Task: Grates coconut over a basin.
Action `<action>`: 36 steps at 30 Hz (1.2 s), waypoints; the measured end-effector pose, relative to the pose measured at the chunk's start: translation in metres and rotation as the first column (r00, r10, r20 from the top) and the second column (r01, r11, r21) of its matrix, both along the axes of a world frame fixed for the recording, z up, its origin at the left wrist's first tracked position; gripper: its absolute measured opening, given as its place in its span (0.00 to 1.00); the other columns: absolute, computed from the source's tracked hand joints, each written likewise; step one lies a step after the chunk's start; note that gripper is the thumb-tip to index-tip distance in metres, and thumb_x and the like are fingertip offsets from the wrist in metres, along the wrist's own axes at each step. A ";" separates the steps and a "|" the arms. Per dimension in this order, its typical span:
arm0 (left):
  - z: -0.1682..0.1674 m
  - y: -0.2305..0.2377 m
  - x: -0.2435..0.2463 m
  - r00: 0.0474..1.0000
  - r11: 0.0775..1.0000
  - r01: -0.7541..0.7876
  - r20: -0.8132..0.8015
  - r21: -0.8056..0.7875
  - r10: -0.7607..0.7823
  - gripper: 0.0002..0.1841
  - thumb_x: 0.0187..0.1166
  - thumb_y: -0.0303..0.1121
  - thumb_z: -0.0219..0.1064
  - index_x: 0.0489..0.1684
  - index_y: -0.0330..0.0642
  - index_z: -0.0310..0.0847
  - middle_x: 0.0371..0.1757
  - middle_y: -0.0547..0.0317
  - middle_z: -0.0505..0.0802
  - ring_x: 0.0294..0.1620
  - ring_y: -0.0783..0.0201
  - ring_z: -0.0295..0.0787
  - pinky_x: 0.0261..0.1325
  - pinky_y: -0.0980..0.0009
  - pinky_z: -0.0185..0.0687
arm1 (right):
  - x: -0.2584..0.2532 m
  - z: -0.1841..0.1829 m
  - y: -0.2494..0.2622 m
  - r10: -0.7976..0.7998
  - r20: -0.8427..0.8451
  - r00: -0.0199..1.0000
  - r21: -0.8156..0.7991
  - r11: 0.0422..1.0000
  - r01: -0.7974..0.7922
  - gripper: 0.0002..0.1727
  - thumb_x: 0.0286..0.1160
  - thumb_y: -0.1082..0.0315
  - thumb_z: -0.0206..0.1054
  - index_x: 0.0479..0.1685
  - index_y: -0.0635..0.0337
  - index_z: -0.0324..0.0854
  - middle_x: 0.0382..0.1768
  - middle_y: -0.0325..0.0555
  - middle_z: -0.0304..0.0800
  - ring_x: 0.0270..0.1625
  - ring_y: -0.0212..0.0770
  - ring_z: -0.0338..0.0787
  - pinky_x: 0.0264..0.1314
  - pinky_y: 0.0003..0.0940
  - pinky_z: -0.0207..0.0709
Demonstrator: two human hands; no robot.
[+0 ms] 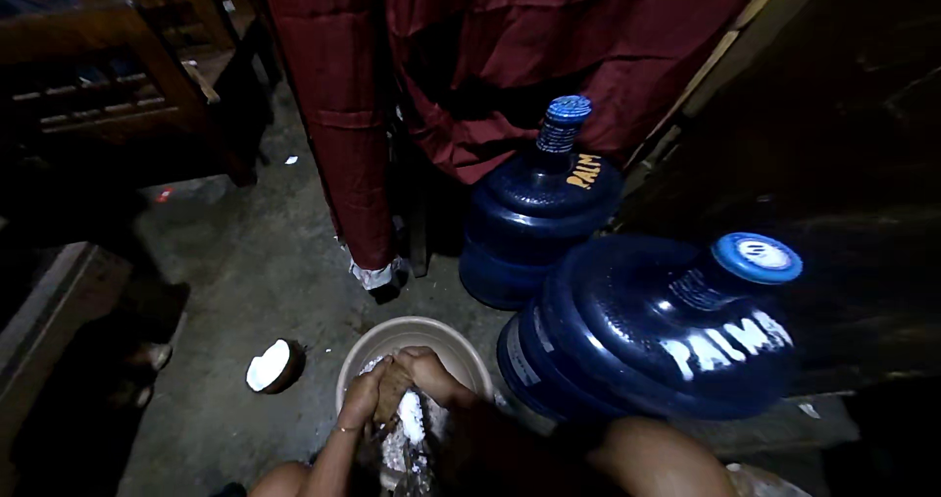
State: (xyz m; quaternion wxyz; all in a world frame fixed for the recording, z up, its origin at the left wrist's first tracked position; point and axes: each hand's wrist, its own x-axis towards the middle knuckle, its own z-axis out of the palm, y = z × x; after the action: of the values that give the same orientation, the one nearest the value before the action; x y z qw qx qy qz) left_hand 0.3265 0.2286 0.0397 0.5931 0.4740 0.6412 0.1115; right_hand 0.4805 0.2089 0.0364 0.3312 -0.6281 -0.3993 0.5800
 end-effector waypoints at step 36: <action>0.043 -0.014 -0.004 0.973 0.992 0.024 0.226 0.124 -0.052 0.23 0.93 0.47 0.52 0.63 0.38 0.84 0.54 0.51 0.92 0.54 0.62 0.90 0.61 0.59 0.85 | 0.008 0.050 -0.020 0.062 0.057 0.996 0.116 0.991 -0.069 0.22 0.91 0.55 0.58 0.61 0.65 0.88 0.63 0.57 0.88 0.68 0.46 0.85 0.76 0.44 0.73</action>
State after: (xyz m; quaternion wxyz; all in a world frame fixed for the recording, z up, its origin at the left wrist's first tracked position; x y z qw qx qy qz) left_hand 0.3228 0.2146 0.0827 0.6354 0.5051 0.5514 0.1924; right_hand 0.4885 0.1885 0.0863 0.3378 -0.6091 -0.4620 0.5491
